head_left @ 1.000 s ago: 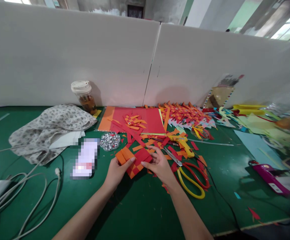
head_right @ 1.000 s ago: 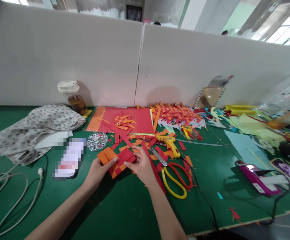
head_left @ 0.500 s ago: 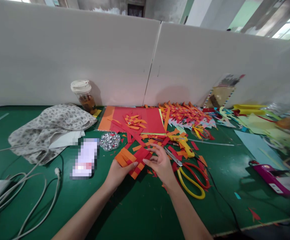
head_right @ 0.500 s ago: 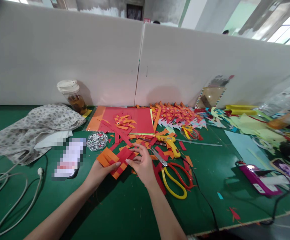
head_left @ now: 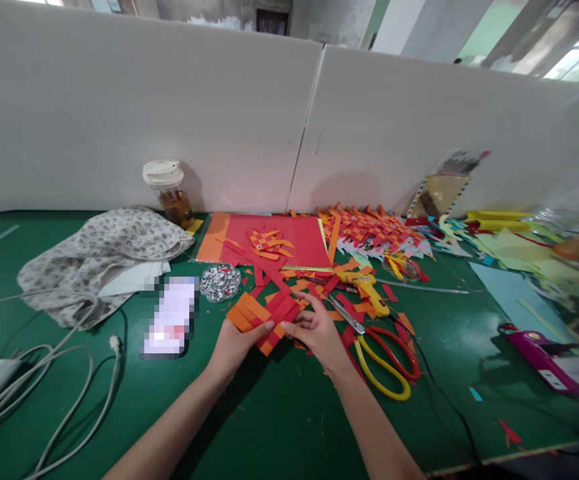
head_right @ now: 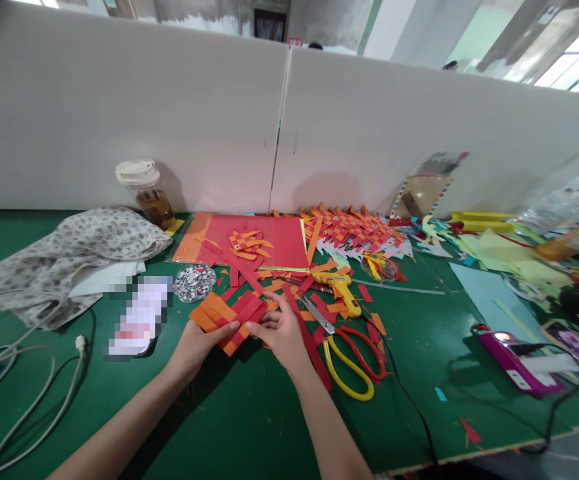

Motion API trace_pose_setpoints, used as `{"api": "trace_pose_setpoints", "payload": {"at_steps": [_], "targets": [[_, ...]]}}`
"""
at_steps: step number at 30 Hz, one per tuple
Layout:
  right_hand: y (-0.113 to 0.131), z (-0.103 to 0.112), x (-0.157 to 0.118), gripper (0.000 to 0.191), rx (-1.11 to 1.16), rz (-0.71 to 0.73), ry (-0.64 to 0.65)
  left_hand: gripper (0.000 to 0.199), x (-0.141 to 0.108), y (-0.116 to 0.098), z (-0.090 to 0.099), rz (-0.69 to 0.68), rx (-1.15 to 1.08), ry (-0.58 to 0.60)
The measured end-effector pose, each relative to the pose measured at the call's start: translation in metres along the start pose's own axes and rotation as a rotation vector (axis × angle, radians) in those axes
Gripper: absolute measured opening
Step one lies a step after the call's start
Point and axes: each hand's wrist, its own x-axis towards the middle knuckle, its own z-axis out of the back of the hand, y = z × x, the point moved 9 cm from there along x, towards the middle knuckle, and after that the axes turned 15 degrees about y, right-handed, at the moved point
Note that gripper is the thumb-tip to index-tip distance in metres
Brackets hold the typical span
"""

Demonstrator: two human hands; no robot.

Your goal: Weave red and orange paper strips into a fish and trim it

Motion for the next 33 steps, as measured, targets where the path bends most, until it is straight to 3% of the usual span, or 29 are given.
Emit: {"api": "trace_pose_setpoints", "payload": {"at_steps": [4,12,26,33], "targets": [[0.004,0.004,-0.001,0.066,0.007,0.035,-0.031,0.042,0.0,0.003,0.0,0.033,-0.015,-0.009],[-0.001,0.007,0.001,0.062,0.031,0.044,-0.076,0.045,0.003,0.011,-0.008,0.049,-0.054,0.09],[-0.005,0.004,0.002,0.062,0.053,0.059,-0.065,0.046,0.003,0.007,-0.006,0.035,-0.013,0.041],[-0.006,-0.003,0.0,0.058,0.076,-0.005,-0.012,0.051,0.003,0.009,-0.005,0.015,-0.007,0.061]]}}
